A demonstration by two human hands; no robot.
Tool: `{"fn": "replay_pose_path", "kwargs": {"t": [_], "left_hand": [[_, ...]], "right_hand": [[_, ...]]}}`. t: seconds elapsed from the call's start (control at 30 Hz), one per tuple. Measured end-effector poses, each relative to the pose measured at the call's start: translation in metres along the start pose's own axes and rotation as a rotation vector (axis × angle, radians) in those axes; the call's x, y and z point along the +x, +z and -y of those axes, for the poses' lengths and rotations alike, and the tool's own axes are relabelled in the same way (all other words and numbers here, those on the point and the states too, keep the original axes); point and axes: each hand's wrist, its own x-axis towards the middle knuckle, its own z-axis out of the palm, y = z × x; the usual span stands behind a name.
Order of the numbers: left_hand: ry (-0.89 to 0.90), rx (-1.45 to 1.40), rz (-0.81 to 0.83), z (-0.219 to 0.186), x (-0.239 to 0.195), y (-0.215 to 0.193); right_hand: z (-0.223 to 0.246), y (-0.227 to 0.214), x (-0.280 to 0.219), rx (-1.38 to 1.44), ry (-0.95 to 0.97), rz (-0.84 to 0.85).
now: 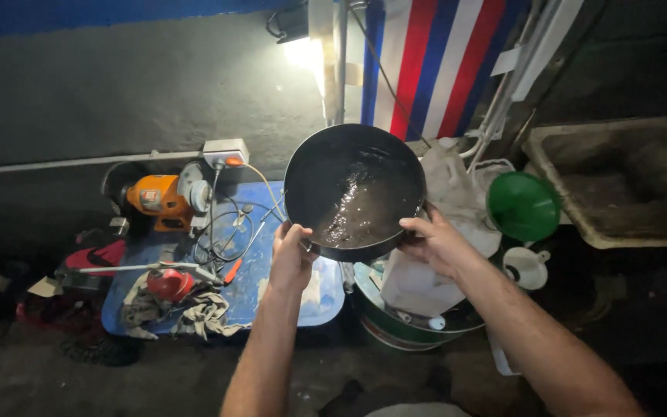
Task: The person pours a dark liquid from a black pan into a green container. They then pick up a pair of pliers and a coiled metal wire from a blue workbench and appear to prepare to cut the wire.
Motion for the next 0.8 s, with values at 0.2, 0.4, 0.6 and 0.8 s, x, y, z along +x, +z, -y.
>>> {"fn": "replay_pose_path", "kwargs": {"t": [0.2,0.4,0.6,0.8], "left_hand": [[0.020,-0.023,0.084,0.001,-0.026,0.041],[0.056,-0.042,0.162,0.045,0.001,0.064],[0.051,-0.114,0.152,0.066,-0.024,0.111],[0.093,-0.127,0.114,0.106,-0.005,0.142]], "right_hand": [[0.027,-0.033,-0.004,0.013,-0.066,0.031],[0.062,-0.064,-0.026,0.020,-0.089,0.024],[0.096,-0.117,-0.027,-0.079,-0.101,0.054],[0.129,-0.160,-0.014,-0.095,-0.171,0.082]]}}
